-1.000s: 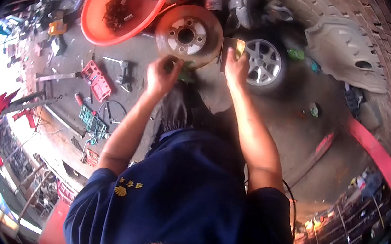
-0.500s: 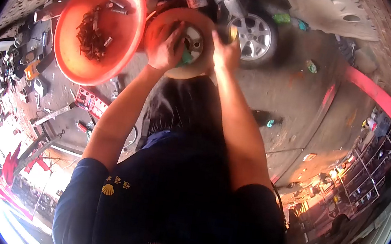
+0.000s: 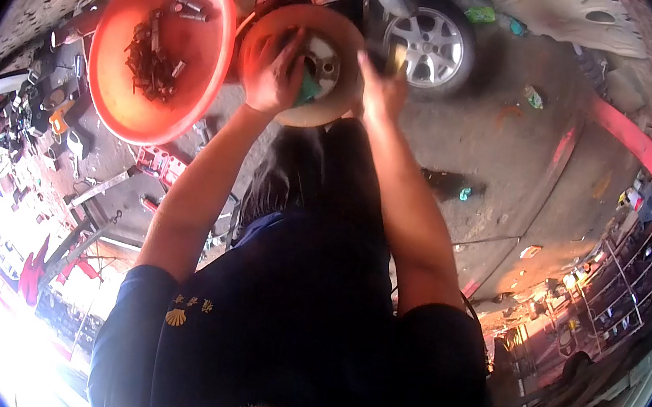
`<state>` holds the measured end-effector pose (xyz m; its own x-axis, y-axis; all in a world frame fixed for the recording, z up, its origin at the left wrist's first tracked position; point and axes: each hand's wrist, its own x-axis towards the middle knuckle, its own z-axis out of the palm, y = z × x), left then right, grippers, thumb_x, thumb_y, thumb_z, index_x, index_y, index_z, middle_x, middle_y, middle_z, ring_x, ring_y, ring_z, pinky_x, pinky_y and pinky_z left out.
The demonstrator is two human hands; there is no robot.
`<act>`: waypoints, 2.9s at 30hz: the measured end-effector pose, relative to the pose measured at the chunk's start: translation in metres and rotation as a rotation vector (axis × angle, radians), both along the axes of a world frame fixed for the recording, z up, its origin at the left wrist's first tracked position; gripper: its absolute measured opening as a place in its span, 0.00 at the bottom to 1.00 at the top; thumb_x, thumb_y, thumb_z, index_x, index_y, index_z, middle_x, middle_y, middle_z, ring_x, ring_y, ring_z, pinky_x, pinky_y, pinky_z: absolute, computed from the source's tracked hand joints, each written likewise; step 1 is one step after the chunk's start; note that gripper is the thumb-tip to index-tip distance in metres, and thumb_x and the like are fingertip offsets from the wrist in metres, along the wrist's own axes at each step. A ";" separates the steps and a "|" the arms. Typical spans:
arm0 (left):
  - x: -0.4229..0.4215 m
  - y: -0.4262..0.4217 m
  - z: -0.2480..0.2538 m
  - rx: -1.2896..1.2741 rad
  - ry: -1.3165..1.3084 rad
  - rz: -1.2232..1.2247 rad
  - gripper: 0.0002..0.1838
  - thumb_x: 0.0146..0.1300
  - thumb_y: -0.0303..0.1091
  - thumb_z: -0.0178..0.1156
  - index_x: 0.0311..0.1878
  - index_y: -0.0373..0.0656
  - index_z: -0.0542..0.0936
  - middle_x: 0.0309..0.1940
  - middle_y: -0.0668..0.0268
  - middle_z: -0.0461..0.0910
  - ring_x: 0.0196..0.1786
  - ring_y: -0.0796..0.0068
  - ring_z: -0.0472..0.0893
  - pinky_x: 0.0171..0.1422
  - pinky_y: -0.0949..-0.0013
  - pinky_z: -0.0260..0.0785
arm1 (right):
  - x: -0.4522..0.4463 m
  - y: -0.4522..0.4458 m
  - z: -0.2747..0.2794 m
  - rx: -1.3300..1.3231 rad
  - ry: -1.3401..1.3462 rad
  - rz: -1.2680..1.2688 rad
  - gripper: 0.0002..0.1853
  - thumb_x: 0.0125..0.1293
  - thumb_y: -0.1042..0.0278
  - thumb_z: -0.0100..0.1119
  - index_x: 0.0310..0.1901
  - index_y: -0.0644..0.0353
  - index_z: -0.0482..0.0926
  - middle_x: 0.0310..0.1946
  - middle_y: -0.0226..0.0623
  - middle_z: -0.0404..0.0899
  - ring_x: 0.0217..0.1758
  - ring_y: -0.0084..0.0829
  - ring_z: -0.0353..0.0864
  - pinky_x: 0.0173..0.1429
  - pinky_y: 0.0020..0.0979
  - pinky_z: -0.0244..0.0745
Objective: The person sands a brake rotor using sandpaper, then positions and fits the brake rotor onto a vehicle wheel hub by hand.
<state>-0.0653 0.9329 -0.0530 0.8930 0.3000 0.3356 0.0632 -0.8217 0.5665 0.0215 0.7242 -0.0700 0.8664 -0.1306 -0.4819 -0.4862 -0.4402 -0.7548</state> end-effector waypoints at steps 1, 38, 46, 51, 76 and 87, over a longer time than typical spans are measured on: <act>0.002 0.000 0.003 0.034 -0.002 0.000 0.28 0.66 0.36 0.69 0.71 0.51 0.85 0.66 0.56 0.84 0.65 0.46 0.81 0.70 0.47 0.72 | -0.018 -0.011 -0.006 -0.093 -0.048 0.002 0.42 0.58 0.44 0.88 0.63 0.70 0.82 0.53 0.45 0.89 0.55 0.35 0.88 0.63 0.37 0.82; 0.010 -0.001 -0.011 0.068 -0.025 -0.001 0.27 0.68 0.36 0.68 0.72 0.54 0.86 0.63 0.54 0.85 0.63 0.44 0.82 0.69 0.46 0.72 | -0.115 -0.025 -0.001 0.249 0.027 -0.062 0.41 0.60 0.55 0.88 0.69 0.68 0.79 0.63 0.48 0.84 0.69 0.40 0.83 0.74 0.42 0.75; -0.002 -0.022 0.016 0.017 0.283 0.041 0.60 0.50 0.64 0.82 0.84 0.51 0.70 0.78 0.42 0.70 0.77 0.37 0.71 0.80 0.40 0.65 | 0.027 -0.044 0.041 0.212 -0.170 -0.159 0.36 0.65 0.52 0.85 0.66 0.68 0.81 0.60 0.43 0.86 0.57 0.32 0.85 0.67 0.35 0.79; 0.004 -0.056 0.039 -0.004 0.481 0.200 0.75 0.44 0.67 0.83 0.92 0.53 0.50 0.85 0.34 0.52 0.82 0.29 0.61 0.83 0.35 0.57 | -0.009 -0.096 0.019 0.204 -0.100 -0.165 0.37 0.68 0.51 0.83 0.69 0.66 0.79 0.63 0.38 0.85 0.63 0.31 0.83 0.71 0.36 0.75; 0.013 -0.027 0.021 0.107 0.393 -0.258 0.69 0.45 0.68 0.81 0.90 0.60 0.59 0.86 0.51 0.59 0.83 0.40 0.62 0.83 0.34 0.61 | -0.066 -0.028 -0.012 -0.209 -0.171 -0.041 0.46 0.58 0.35 0.84 0.61 0.71 0.79 0.54 0.59 0.87 0.58 0.59 0.87 0.63 0.49 0.80; 0.011 -0.025 0.015 0.119 0.319 -0.238 0.66 0.41 0.71 0.80 0.87 0.61 0.67 0.82 0.54 0.67 0.79 0.42 0.68 0.79 0.34 0.63 | -0.055 -0.046 0.005 -0.394 -0.356 0.249 0.45 0.64 0.34 0.78 0.68 0.66 0.78 0.59 0.55 0.84 0.63 0.56 0.85 0.65 0.52 0.80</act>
